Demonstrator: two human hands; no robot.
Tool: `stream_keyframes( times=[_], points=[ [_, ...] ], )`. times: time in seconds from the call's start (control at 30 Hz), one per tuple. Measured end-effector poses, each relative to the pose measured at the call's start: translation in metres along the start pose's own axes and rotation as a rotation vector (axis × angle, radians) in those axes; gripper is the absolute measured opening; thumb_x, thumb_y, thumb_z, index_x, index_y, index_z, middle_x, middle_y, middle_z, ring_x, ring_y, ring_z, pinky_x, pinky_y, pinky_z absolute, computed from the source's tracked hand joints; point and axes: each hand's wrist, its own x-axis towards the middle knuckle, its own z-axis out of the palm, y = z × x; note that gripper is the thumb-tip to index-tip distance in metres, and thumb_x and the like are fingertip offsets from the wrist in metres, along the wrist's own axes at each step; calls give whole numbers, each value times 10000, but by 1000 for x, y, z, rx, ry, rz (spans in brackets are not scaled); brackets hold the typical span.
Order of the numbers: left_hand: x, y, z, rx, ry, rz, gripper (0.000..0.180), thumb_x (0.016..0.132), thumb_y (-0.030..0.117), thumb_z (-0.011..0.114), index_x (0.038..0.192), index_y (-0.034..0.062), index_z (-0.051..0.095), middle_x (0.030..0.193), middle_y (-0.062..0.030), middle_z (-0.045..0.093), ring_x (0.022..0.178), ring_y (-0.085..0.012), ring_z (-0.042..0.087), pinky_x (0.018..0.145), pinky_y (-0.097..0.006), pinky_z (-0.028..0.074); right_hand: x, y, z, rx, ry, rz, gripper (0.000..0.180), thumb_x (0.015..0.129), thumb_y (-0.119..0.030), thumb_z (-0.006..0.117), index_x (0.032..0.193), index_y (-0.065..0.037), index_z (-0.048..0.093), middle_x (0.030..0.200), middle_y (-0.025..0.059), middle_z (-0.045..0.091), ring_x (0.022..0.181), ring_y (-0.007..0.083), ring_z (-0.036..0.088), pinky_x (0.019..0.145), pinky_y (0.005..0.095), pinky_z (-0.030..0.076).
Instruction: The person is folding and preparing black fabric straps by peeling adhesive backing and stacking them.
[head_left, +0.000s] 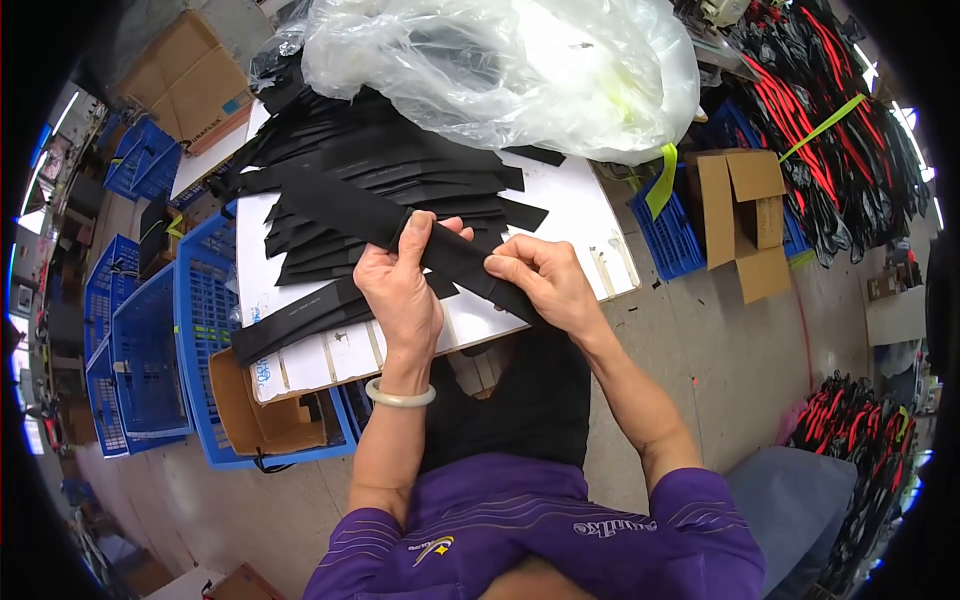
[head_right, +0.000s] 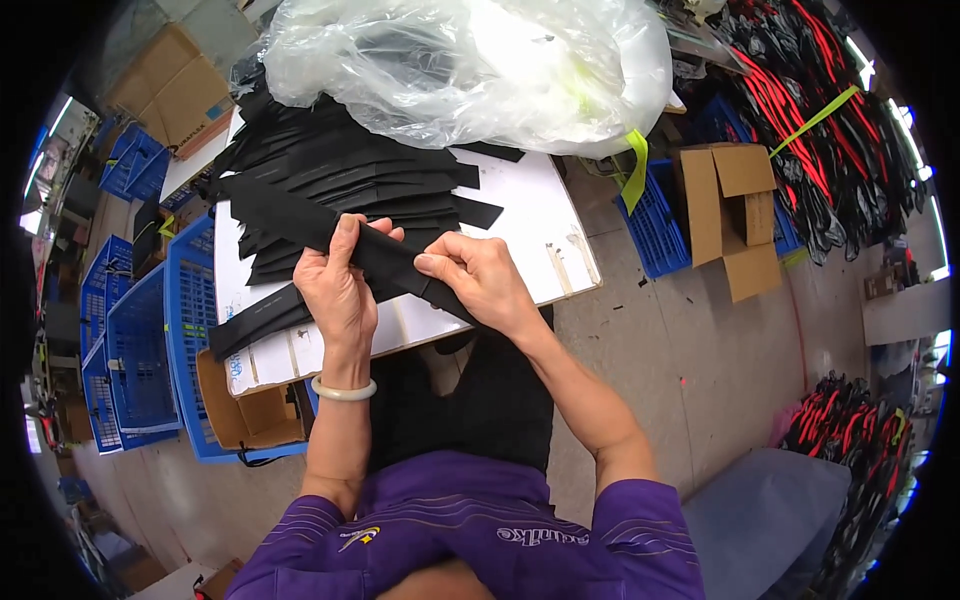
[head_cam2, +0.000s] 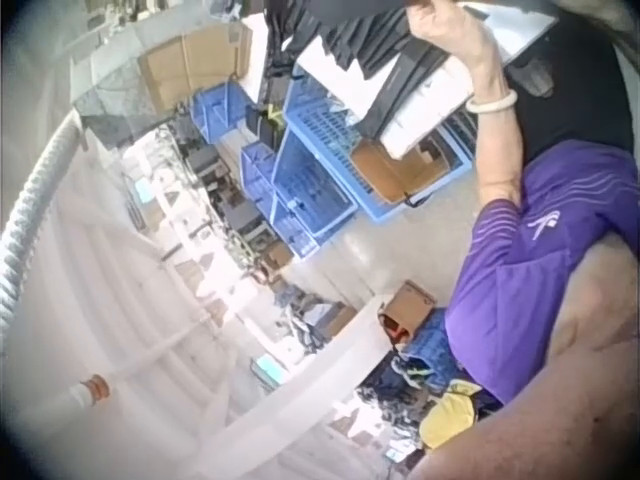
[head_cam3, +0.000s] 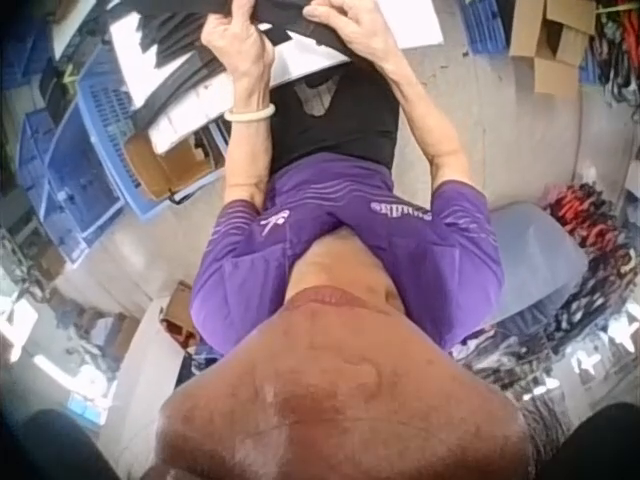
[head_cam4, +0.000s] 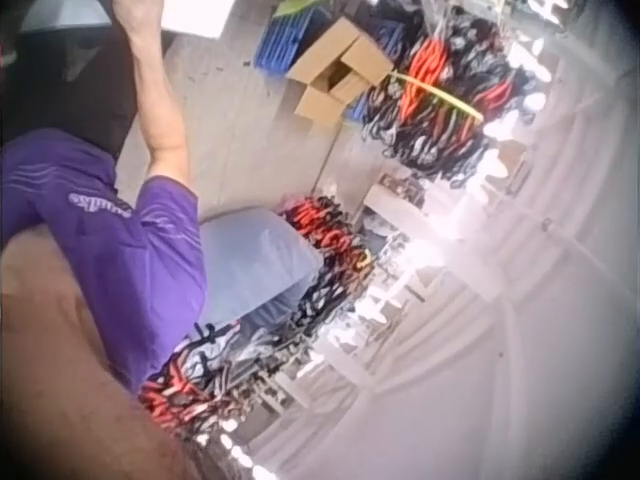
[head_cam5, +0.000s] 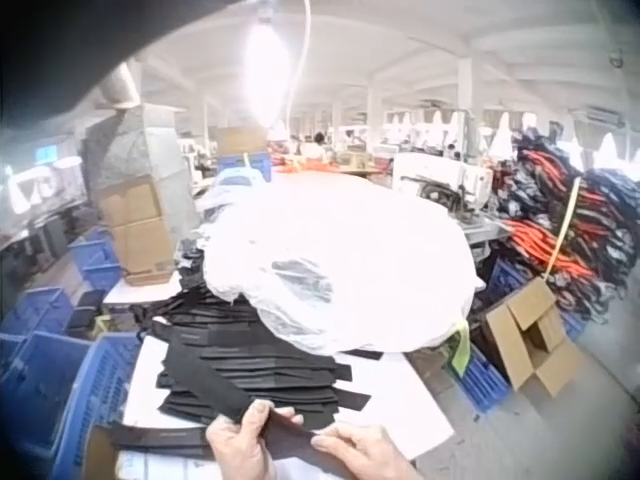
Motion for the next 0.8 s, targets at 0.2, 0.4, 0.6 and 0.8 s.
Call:
stream_keyframes(
  times=[0.2,0.4,0.6,0.8],
  points=[
    [6,-13,0,-90,-3,-108,258,973,182,548,1076,-53,519,919,-216,658,800,-281,686,739,-374,584,6,13,5,-94,25,-36,177,904,-146,636,856,24,649,696,19,625,645,37,522,562,216,424],
    [15,-14,-1,-206,-56,-167,295,1012,269,467,1009,-24,497,751,-104,516,656,-198,524,692,-386,532,8,18,17,27,103,-105,112,861,-78,676,886,24,638,700,28,621,625,50,525,553,222,424],
    [24,-16,2,-197,-31,-164,306,1016,299,461,956,1,494,648,-24,390,555,-137,385,574,-338,455,10,13,16,-104,191,-249,133,845,-62,690,914,37,633,713,60,646,584,68,530,522,231,423],
    [25,-5,33,-334,-64,-240,298,1017,232,449,1065,-46,543,819,-130,631,682,-242,639,724,-399,567,11,14,8,-87,310,-264,127,829,-51,711,898,32,643,727,42,658,640,45,578,567,207,462]
  ],
)
